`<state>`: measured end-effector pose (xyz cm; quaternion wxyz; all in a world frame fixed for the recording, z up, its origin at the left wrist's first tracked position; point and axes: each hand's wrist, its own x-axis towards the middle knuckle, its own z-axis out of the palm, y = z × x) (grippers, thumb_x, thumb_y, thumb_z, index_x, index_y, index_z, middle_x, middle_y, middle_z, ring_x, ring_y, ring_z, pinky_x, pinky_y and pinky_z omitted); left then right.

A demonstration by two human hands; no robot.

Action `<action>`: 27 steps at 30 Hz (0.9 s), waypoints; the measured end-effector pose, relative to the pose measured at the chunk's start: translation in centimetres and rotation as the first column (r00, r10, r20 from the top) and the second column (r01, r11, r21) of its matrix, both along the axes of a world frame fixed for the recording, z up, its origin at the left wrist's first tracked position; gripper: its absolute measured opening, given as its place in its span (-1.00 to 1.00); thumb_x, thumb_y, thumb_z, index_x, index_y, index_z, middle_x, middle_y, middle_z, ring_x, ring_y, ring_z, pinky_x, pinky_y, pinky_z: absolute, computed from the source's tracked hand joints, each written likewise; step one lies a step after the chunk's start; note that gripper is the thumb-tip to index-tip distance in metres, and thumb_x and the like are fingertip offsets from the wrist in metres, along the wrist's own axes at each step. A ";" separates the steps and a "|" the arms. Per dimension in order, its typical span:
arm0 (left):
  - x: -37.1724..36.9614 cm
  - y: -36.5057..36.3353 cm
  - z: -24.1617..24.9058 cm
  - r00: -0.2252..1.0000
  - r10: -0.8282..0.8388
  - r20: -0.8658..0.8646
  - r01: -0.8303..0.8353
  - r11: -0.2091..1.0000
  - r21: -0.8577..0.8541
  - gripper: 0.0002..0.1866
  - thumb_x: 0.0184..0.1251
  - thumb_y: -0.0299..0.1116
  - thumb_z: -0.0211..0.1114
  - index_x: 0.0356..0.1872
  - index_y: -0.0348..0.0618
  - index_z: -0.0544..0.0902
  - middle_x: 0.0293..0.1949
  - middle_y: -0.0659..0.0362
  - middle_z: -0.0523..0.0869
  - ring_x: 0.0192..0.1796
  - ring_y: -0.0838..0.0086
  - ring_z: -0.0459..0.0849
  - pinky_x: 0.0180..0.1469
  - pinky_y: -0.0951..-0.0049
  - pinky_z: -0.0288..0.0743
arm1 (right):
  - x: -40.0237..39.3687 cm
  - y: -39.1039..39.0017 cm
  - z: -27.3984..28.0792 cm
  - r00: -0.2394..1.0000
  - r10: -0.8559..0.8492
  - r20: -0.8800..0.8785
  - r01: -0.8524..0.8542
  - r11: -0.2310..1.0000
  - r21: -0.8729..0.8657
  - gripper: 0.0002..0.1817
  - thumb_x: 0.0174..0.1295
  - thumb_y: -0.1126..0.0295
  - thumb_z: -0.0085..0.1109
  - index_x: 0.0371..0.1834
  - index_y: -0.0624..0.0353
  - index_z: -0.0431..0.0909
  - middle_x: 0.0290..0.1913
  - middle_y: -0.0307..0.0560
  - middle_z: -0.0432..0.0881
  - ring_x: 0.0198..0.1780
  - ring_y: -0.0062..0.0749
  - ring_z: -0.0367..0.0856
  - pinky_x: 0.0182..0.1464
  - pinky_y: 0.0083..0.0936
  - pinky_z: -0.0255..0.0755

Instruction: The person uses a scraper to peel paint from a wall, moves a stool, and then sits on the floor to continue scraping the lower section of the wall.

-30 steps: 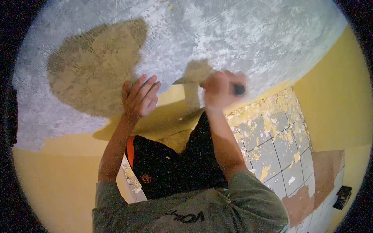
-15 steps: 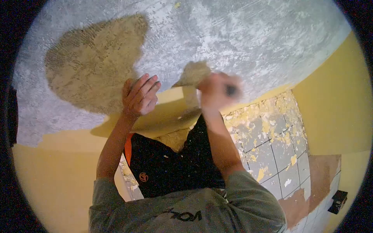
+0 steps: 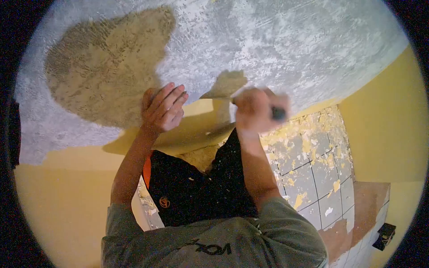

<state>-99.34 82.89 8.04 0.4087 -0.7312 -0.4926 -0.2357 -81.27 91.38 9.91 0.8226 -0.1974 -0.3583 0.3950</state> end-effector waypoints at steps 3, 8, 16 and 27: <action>-0.4 0.3 0.3 0.999 0.016 -0.036 -0.015 0.999 0.028 -0.76 0.05 -0.40 0.23 -0.23 0.17 0.64 -0.04 0.43 0.62 0.10 0.63 0.53 0.38 0.29 -0.02 | 1.0 -0.3 0.1 0.960 -0.158 0.231 0.106 0.969 0.223 -0.80 0.13 0.43 -0.22 -0.63 0.07 0.07 -0.82 -0.27 0.10 -0.84 -0.65 0.02 -0.84 -0.64 0.02; -0.5 0.4 -0.3 0.999 -0.014 -0.047 0.015 1.000 0.025 -0.63 -0.05 -0.47 0.19 -0.14 0.11 0.63 0.01 0.34 0.60 0.15 0.47 0.49 0.38 0.18 -0.08 | 0.5 -0.2 0.2 0.976 0.211 -0.054 -0.204 0.973 0.106 -0.81 0.10 0.47 -0.17 -0.62 0.05 0.09 -0.80 -0.36 0.08 -0.83 -0.64 0.02 -0.81 -0.64 0.04; -0.5 0.3 -0.4 0.999 -0.008 -0.047 0.009 1.000 0.011 -0.64 -0.06 -0.47 0.19 -0.15 0.11 0.63 0.00 0.36 0.62 0.15 0.48 0.49 0.38 0.17 -0.08 | 3.0 0.5 -0.2 0.962 0.249 -0.109 -0.200 0.921 0.336 -0.86 0.16 0.43 -0.16 -0.50 0.05 0.11 -0.80 -0.29 0.14 -0.82 -0.60 0.06 -0.81 -0.56 0.09; -0.8 0.8 -0.2 0.996 0.012 -0.084 -0.007 0.998 0.056 -0.65 -0.07 -0.48 0.18 -0.17 0.11 0.63 -0.04 0.37 0.64 0.11 0.49 0.53 0.35 0.21 -0.01 | 3.1 1.0 -2.3 0.299 -0.833 0.466 0.474 0.553 0.685 -0.79 0.20 0.30 -0.24 -0.59 -0.02 0.14 -0.78 -0.33 0.18 -0.81 -0.63 0.07 -0.76 -0.71 0.08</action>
